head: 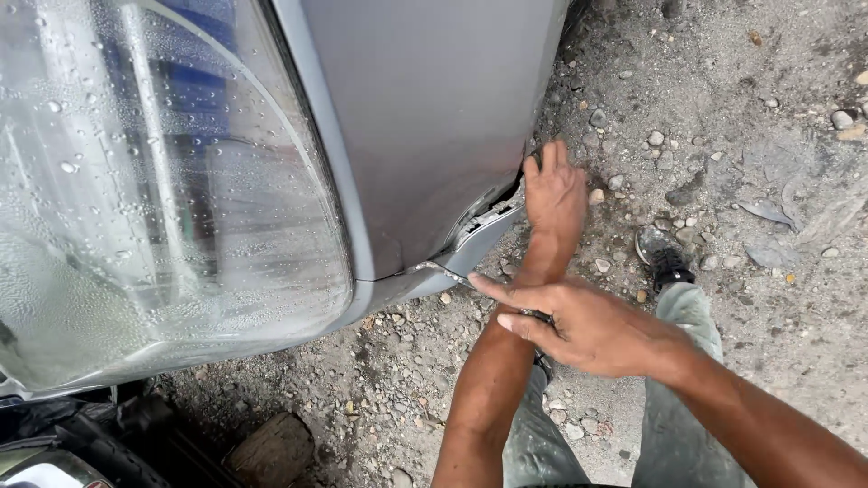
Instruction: The person uses a wrench to loosen and remove bolts from the front bumper of a silver car. They then detach the bumper cover, pull it away from the vehicle, and reposition it while another person assists in holding the bumper in place.
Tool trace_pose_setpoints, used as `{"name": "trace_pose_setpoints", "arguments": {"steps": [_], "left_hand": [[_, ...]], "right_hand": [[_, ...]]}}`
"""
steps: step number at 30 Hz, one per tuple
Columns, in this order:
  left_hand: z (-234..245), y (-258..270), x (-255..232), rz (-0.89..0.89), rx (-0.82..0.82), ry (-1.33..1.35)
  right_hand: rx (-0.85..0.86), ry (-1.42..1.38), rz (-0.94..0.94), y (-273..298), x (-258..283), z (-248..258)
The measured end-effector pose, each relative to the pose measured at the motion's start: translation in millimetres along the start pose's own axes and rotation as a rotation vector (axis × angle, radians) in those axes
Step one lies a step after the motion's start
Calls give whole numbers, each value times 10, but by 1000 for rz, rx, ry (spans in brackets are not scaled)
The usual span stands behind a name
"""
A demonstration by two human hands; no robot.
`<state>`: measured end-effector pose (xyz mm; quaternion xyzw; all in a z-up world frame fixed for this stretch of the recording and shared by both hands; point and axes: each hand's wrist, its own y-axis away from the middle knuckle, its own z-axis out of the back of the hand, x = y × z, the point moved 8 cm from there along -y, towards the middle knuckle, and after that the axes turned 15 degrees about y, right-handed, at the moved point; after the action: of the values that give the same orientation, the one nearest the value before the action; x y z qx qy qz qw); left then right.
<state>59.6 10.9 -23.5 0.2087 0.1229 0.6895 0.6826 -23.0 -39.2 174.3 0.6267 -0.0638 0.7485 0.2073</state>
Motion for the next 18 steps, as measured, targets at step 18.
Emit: {"name": "trace_pose_setpoints", "arguments": {"steps": [18], "left_hand": [[46, 69, 0, -87, -42, -41]], "right_hand": [[-122, -1161, -330, 361, 317, -1047]]}}
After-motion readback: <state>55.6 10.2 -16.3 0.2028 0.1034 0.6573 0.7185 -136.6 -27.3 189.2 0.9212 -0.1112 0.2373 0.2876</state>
